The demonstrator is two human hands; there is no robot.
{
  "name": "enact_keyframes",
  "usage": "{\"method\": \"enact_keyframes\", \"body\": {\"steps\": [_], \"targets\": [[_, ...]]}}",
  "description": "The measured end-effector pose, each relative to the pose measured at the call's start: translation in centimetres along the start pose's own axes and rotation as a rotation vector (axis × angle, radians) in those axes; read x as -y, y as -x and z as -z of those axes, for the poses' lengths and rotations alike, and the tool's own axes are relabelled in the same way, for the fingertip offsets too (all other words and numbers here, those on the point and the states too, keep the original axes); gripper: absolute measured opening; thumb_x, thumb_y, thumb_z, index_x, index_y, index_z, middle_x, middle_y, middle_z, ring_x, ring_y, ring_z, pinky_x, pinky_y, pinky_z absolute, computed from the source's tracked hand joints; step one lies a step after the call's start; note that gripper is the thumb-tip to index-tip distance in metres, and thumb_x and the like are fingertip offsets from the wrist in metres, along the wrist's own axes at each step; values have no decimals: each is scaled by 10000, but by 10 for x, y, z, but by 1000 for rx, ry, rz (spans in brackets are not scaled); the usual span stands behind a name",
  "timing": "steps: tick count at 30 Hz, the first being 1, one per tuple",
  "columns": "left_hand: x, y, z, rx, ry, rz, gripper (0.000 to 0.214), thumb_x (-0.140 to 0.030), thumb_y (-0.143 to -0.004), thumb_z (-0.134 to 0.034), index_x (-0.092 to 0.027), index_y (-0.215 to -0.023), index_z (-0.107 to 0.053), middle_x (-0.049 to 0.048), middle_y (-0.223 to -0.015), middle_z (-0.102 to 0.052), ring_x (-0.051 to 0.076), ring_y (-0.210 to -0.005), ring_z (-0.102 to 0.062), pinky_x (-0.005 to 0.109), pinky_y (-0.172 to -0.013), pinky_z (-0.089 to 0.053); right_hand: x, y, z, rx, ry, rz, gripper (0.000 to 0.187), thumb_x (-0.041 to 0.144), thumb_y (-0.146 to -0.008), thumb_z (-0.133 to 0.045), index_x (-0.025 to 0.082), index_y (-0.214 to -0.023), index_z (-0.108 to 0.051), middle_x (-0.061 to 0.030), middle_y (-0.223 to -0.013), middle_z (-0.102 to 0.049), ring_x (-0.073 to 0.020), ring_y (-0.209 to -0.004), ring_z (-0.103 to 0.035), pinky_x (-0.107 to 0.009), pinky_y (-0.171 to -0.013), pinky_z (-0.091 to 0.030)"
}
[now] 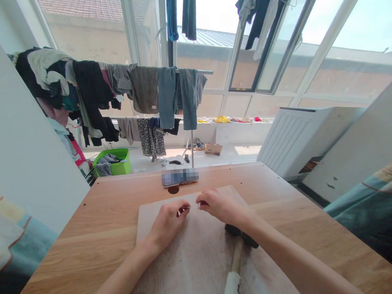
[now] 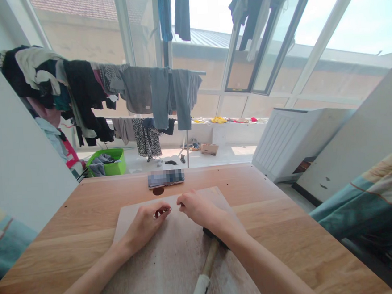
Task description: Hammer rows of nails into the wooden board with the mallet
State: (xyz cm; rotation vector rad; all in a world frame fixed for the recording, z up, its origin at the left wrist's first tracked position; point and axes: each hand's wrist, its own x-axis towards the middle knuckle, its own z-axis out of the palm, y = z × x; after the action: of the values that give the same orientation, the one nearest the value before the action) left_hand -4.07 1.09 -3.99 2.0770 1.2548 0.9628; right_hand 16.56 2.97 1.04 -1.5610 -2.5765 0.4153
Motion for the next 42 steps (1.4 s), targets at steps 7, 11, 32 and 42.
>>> {"method": "enact_keyframes", "body": {"steps": [7, 11, 32, 42], "targets": [[8, -5, -13, 60, 90, -1, 207, -191, -864, -523, -178, -906, -726, 35, -856, -755, 189, -797, -690, 272, -756, -522, 16, -4, -3, 33, 24, -6, 187, 332, -1002, -619, 173, -968, -710, -28, -989, -745, -168, -845, -710, -364, -803, -596], [8, -9, -19, 2, 146, 4, 164, -209, -854, -566, -179, -858, -727, 23, -812, -757, 181, -767, -689, 268, -745, -530, 16, -3, 0, -19, -10, 7, 160, 240, -996, -615, 160, -914, -726, -34, -937, -762, -174, -848, -715, -357, -811, -578], [-4, 39, 3, 343, -398, -392, 443, -233, -964, -609, -187, -1402, -569, 128, -1476, -578, 299, -1388, -518, 510, -1154, -451, 23, 24, -16, 69, 139, 214, 225, 30, -910, -546, 103, -917, -759, -175, -992, -756, -299, -1049, -685, -376, -945, -537], [18, 149, 48, 197, -507, -605, 508, -391, -1003, -555, -283, -1493, -476, 40, -1488, -576, 249, -1381, -532, 376, -1102, -506, 24, 135, -21, -246, -23, 320, 346, 134, -987, -495, 208, -1305, -610, -99, -1349, -678, -206, -1296, -613, -288, -1082, -516]]}}
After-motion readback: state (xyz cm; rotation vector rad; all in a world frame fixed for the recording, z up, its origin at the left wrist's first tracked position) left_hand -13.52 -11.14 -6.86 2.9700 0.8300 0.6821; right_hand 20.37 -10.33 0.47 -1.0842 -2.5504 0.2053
